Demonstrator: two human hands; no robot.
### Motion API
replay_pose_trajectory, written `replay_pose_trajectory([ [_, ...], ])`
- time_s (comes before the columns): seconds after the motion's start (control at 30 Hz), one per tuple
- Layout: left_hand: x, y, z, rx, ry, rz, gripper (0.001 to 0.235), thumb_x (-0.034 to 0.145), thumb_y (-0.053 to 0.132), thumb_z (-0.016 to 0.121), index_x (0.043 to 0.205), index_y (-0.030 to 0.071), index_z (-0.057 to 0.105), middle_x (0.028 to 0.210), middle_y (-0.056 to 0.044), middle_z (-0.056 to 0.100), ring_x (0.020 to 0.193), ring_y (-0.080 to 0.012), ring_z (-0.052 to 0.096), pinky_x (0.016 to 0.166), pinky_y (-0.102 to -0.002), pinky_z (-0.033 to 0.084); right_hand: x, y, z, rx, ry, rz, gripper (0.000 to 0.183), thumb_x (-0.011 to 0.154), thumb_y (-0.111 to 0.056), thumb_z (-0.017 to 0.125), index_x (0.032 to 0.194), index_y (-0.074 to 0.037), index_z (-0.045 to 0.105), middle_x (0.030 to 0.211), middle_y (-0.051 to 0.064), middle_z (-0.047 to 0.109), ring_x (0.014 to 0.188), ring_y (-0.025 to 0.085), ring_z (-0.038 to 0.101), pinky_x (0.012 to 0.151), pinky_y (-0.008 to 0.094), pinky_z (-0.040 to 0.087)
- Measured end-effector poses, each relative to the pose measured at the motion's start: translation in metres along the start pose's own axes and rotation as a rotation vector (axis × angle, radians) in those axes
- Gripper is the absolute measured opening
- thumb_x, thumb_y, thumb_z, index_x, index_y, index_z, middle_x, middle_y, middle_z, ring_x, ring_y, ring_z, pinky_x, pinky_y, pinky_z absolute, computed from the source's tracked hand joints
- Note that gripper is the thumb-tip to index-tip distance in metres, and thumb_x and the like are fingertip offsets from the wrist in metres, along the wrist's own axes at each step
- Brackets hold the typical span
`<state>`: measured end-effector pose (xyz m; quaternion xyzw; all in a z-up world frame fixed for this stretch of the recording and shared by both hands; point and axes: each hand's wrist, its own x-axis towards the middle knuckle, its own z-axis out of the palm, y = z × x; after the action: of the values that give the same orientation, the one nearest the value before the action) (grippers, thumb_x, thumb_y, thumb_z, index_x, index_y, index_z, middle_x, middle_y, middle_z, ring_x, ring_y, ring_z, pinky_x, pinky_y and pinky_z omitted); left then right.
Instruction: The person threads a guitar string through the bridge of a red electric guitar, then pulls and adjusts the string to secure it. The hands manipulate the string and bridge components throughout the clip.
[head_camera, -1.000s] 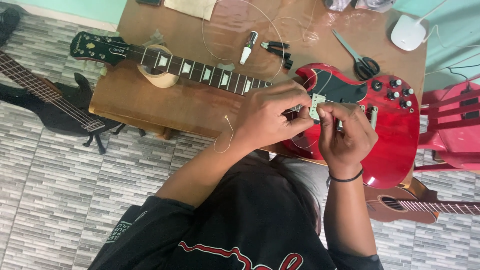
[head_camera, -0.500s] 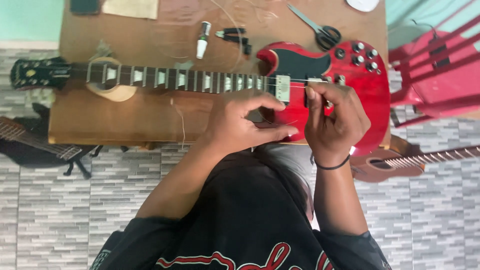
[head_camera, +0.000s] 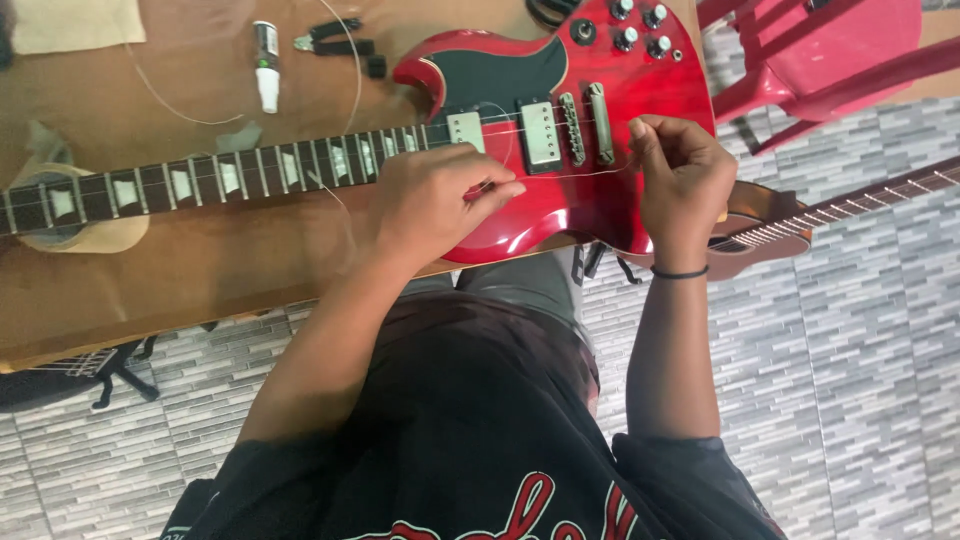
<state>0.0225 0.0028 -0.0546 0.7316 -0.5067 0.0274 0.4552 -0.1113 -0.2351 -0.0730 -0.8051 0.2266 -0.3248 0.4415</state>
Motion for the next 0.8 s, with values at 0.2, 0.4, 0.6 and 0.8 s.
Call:
replay_pose_trajectory([
  [0.2, 0.005, -0.021, 0.036, 0.128, -0.069, 0.01, 0.007, 0.092, 0.024, 0.081, 0.094, 0.018, 0.077, 0.083, -0.001, 0.072, 0.072, -0.0229, 0.074, 0.061, -0.034, 0.059, 0.003, 0.038, -0.001, -0.317, 0.07, -0.005, 0.007, 0.099, -0.012, 0.084, 0.103, -0.006, 0.082, 0.082, 0.012, 0.066, 0.068, 0.021, 0.057, 0.064, 0.034, 0.048],
  [0.4, 0.01, -0.023, 0.046, 0.105, -0.107, -0.009, 0.006, 0.093, 0.023, 0.081, 0.092, 0.018, 0.077, 0.085, -0.002, 0.071, 0.075, -0.0232, 0.074, 0.063, -0.033, 0.06, 0.004, 0.053, 0.007, -0.314, 0.081, 0.036, 0.007, 0.096, -0.013, 0.086, 0.1, -0.007, 0.083, 0.081, 0.009, 0.066, 0.071, 0.02, 0.058, 0.066, 0.033, 0.049],
  [0.6, 0.027, -0.022, 0.061, 0.105, -0.113, 0.097, 0.005, 0.093, 0.028, 0.082, 0.093, 0.024, 0.078, 0.088, 0.003, 0.069, 0.074, -0.02, 0.075, 0.063, -0.029, 0.059, 0.006, 0.051, 0.008, -0.272, 0.089, 0.081, 0.009, 0.096, -0.018, 0.085, 0.1, -0.009, 0.083, 0.08, 0.01, 0.067, 0.07, 0.018, 0.059, 0.064, 0.031, 0.048],
  [0.8, 0.022, -0.043, 0.101, 0.177, -0.038, 0.085, 0.012, 0.091, 0.037, 0.081, 0.084, 0.03, 0.075, 0.089, 0.01, 0.064, 0.068, -0.0166, 0.071, 0.059, -0.025, 0.054, 0.01, 0.034, 0.008, -0.326, 0.081, 0.109, 0.01, 0.094, -0.02, 0.083, 0.098, -0.012, 0.083, 0.086, 0.012, 0.071, 0.08, 0.035, 0.067, 0.071, 0.042, 0.053],
])
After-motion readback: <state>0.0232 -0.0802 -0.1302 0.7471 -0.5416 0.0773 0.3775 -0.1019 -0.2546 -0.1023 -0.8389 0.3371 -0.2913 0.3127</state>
